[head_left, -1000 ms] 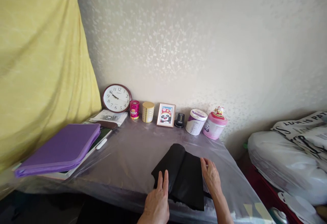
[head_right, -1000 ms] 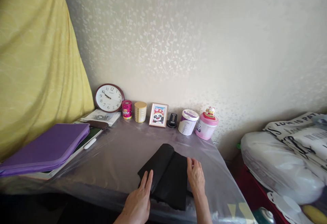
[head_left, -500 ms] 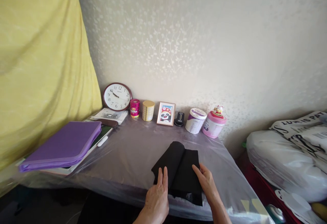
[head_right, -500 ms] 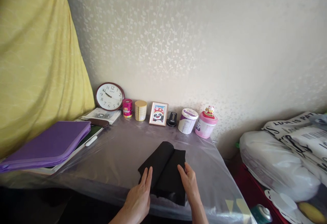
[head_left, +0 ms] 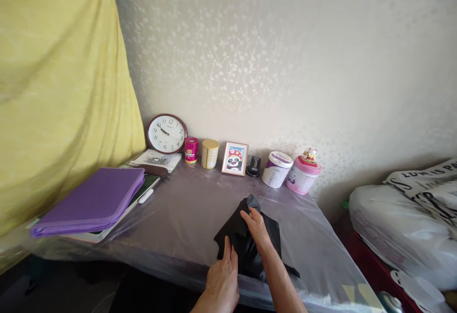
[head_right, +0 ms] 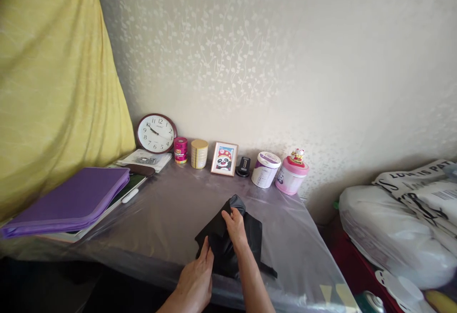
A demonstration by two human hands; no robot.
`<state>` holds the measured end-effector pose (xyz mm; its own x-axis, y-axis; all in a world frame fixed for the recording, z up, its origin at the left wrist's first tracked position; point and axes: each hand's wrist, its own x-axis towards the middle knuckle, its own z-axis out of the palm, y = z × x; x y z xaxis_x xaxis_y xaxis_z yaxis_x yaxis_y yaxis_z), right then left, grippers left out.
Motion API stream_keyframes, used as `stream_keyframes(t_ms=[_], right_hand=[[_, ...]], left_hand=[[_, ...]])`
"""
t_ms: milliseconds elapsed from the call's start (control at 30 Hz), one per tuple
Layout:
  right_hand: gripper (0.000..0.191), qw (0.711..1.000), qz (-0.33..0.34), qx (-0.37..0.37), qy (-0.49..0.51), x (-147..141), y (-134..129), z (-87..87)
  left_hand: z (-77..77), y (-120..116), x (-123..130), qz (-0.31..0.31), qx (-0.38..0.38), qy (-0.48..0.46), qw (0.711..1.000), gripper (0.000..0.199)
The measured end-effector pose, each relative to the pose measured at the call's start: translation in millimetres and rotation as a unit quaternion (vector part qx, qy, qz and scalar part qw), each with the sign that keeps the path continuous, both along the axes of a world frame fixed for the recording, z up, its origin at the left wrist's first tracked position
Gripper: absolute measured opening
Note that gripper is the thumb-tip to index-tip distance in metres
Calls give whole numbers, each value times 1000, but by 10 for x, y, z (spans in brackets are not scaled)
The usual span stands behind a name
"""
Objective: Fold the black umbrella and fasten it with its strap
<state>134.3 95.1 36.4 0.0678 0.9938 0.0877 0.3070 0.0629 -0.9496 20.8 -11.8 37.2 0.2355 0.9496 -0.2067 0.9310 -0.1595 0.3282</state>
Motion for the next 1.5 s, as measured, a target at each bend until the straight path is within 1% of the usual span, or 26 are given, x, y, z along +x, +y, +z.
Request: stream_keyframes(t_ms=[133,200,267,367,467,533,567,667,733,800,900,967,1033,1100,1167,1333,1500], right_hand=[[39,993,-16,8,-120,18,91,-124],[37,984,-15,12,-179,40,126,-170],[36,977,-12,14,-214,51,146,-198],[34,978,-1,0,-209,32,133,-178],[32,985,56,-30,-158,-19,71,-73],[32,984,98,-32,-143,-55,18,19],[32,982,112,-26,-152,-71,-7,61],[33,968,138,1,-210,-104,-76,141],[33,957,159,19,-241,-115,-129,150],[30,946,177,50,-266,-120,-198,135],[26,931,187,118,-289,-112,-323,93],[26,924,193,161,-288,-91,-381,57],[28,914,205,197,-289,-56,-385,14],[31,902,213,224,-301,-8,-327,-32],[32,892,211,235,-324,47,-220,-70],[32,875,192,230,-380,171,97,-105],[32,871,161,214,-413,263,395,-112]], left_hand=[[-15,3,-19,0,8,-20,1000,83],[-53,-9,-49,5,17,-32,999,77],[-99,-33,-95,13,32,-32,999,68],[-127,-77,-172,18,78,-18,997,56],[-72,-102,-204,-8,116,-10,993,48],[-16,-99,-184,-27,114,-6,993,51],[7,-92,-166,-32,105,-3,994,57],[34,-56,-101,-35,75,4,997,79],[17,-24,-73,-29,69,11,997,87],[-14,9,-61,-20,67,19,997,86],[-61,52,-62,-18,45,24,999,80],[-81,70,-64,-21,27,17,999,79],[-89,81,-64,-23,15,8,1000,82],[-89,88,-61,-22,9,7,1000,86],[-89,96,-57,-22,3,12,1000,89],[-96,103,-42,-21,-11,16,1000,95],[-39,90,-24,-13,-27,17,999,93]])
